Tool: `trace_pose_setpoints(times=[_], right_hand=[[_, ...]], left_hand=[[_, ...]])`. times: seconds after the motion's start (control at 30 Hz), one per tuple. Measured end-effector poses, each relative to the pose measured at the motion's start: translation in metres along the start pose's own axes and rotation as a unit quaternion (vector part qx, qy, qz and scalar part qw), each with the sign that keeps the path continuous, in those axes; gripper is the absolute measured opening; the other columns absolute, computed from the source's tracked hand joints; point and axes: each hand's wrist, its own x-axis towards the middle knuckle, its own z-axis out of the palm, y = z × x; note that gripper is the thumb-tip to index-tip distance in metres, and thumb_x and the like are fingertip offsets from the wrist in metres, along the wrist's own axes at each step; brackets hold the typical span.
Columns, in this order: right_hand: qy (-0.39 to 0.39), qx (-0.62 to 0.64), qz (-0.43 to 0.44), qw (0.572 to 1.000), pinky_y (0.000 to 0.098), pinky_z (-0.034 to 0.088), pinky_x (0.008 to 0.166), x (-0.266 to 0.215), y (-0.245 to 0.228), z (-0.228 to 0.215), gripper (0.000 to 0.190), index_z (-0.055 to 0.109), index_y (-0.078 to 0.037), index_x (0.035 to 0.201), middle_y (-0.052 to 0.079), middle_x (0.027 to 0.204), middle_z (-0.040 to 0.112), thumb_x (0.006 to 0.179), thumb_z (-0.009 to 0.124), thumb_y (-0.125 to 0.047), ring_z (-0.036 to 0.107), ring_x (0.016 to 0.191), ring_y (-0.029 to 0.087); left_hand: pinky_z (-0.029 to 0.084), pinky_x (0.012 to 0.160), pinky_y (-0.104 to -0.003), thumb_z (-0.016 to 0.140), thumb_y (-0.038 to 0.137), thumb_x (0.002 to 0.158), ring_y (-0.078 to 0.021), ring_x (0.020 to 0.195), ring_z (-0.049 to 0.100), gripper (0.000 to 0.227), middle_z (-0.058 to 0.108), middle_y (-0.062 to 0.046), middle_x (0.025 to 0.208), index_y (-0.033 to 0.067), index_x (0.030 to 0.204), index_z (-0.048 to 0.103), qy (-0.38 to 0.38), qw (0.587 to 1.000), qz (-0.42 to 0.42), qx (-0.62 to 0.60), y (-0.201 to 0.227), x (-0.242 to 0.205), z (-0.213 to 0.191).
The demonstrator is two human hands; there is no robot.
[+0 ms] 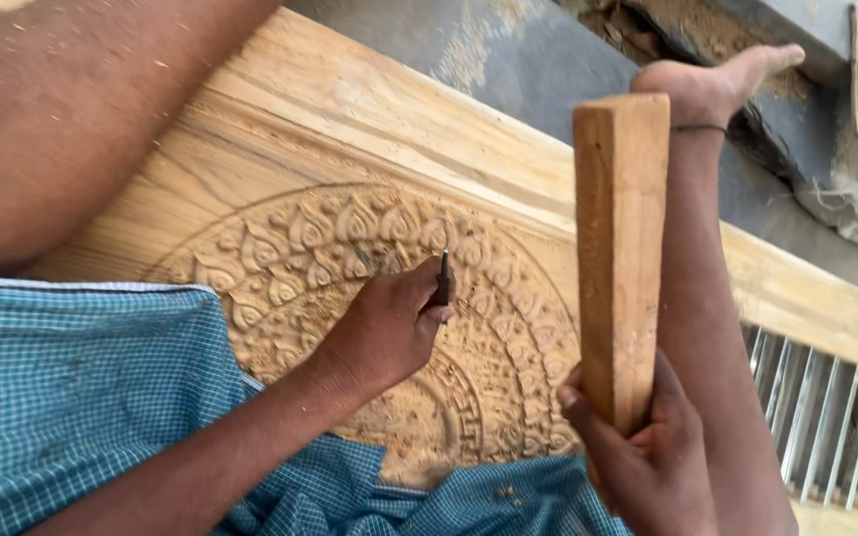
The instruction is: The person carves intricate patterns into a large wooden panel by striking a metal chisel with a wooden mallet. The person repeatedly strikes the chisel to chip away small pieces of wood, following the circular design in the center of the panel.
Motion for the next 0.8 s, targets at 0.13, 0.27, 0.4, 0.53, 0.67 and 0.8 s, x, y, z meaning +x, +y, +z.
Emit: trace_pose_setpoints(times=[0.13,0.27,0.4,0.53,0.67,0.8], right_hand=[[-0.005,-0.136,-0.087,0.987,0.0297,0.06,0.063,-0.018,-0.01,-0.014,0.058,0.056,-0.006,0.14,0.005,0.091,0.07,0.087,0.078,-0.013,0.07,0.074,0.013],[0.012,-0.097,-0.201,0.975,0.0373,0.063,0.07,-0.019,-0.037,-0.033,0.061,0.052,0.002,0.141,0.012,0.089,0.071,0.085,0.073,-0.01,0.074,0.082,0.021],[0.017,-0.307,-0.116,0.944,0.04,0.062,0.065,0.005,-0.063,-0.036,0.059,0.057,-0.007,0.139,0.013,0.084,0.076,0.085,0.081,-0.015,0.078,0.074,0.023],[-0.015,-0.514,-0.107,0.851,0.0445,0.059,0.067,0.044,-0.07,-0.039,0.067,0.058,-0.024,0.148,0.014,0.084,0.076,0.085,0.076,-0.011,0.075,0.071,0.032],[0.012,-0.262,-0.219,0.94,0.0446,0.06,0.061,0.069,-0.064,-0.032,0.036,0.055,-0.012,0.119,0.015,0.088,0.073,0.09,0.075,-0.019,0.076,0.072,0.031],[-0.047,-0.459,-0.267,0.846,0.0442,0.058,0.055,0.077,-0.072,-0.022,0.024,0.066,-0.013,0.115,0.016,0.091,0.071,0.092,0.065,-0.008,0.069,0.069,0.031]], left_hand=[[0.061,0.056,-0.036,0.058,0.015,0.103,-0.0173,0.064,0.068,0.011,0.06,-0.009,0.073,0.0099,0.112,0.053,-0.025,0.998,-0.001,0.05,-0.005,0.0,0.004],[0.061,0.056,-0.032,0.057,0.005,0.097,-0.0182,0.066,0.069,0.035,0.061,-0.01,0.075,0.0079,0.131,0.052,0.009,0.996,0.051,0.068,-0.002,-0.002,0.009],[0.063,0.056,-0.032,0.057,0.002,0.095,-0.0175,0.07,0.069,0.036,0.063,-0.01,0.081,0.0069,0.13,0.055,-0.008,0.997,0.022,0.073,0.007,0.001,0.009],[0.061,0.061,-0.035,0.057,0.008,0.098,-0.0167,0.072,0.07,0.036,0.066,-0.011,0.079,0.007,0.134,0.053,-0.064,0.992,-0.059,0.09,0.021,0.014,0.0],[0.059,0.059,-0.038,0.057,0.002,0.094,-0.0219,0.069,0.07,0.037,0.066,-0.012,0.082,0.0061,0.131,0.054,-0.082,0.99,-0.106,0.048,0.022,0.022,-0.007],[0.06,0.063,-0.039,0.059,-0.001,0.091,-0.0199,0.072,0.071,0.025,0.067,-0.011,0.081,0.0044,0.116,0.062,-0.082,0.991,-0.088,0.062,0.022,0.03,-0.013]])
